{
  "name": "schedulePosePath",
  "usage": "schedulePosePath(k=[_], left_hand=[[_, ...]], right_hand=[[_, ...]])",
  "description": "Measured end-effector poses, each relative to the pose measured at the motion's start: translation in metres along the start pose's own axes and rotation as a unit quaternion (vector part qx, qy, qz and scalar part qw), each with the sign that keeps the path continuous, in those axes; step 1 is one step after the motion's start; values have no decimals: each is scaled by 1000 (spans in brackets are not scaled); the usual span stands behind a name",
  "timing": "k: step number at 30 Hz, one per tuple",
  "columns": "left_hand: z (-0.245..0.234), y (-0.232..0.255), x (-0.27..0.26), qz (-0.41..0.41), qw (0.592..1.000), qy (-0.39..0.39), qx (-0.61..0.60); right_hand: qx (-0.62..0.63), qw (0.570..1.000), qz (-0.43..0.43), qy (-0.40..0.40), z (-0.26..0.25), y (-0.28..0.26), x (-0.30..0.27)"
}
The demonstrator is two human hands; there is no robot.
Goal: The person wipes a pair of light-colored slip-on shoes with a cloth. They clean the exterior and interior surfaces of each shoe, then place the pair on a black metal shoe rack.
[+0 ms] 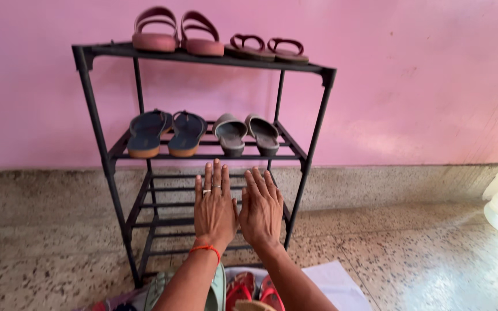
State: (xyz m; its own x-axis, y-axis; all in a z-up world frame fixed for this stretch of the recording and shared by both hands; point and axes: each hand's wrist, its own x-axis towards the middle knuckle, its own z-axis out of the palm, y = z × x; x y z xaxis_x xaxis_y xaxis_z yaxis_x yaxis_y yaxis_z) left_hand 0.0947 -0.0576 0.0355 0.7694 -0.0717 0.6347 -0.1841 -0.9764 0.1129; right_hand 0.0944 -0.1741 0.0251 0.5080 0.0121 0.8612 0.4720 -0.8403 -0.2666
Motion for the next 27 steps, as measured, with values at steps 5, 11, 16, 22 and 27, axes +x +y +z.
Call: schedulePosePath(k=[5,11,16,22,27], left_hand=[[3,-4,-42,2,999,-28,22],[10,-8,-91,6,992,-127,23],[31,-11,-114,7,983,-182,27],[71,-17,-156,28,960,-279,4],[104,-20,-184,-4,909,-416,-27]], right_hand=[[-3,996,29,-85,-7,-4,-34],[-3,983,-13,-183,-16,5,-71],[-11,923,70,-379,-10,27,-104],[-25,798,42,-601,4,66,-138],[-102,689,150,-701,25,76,-173]])
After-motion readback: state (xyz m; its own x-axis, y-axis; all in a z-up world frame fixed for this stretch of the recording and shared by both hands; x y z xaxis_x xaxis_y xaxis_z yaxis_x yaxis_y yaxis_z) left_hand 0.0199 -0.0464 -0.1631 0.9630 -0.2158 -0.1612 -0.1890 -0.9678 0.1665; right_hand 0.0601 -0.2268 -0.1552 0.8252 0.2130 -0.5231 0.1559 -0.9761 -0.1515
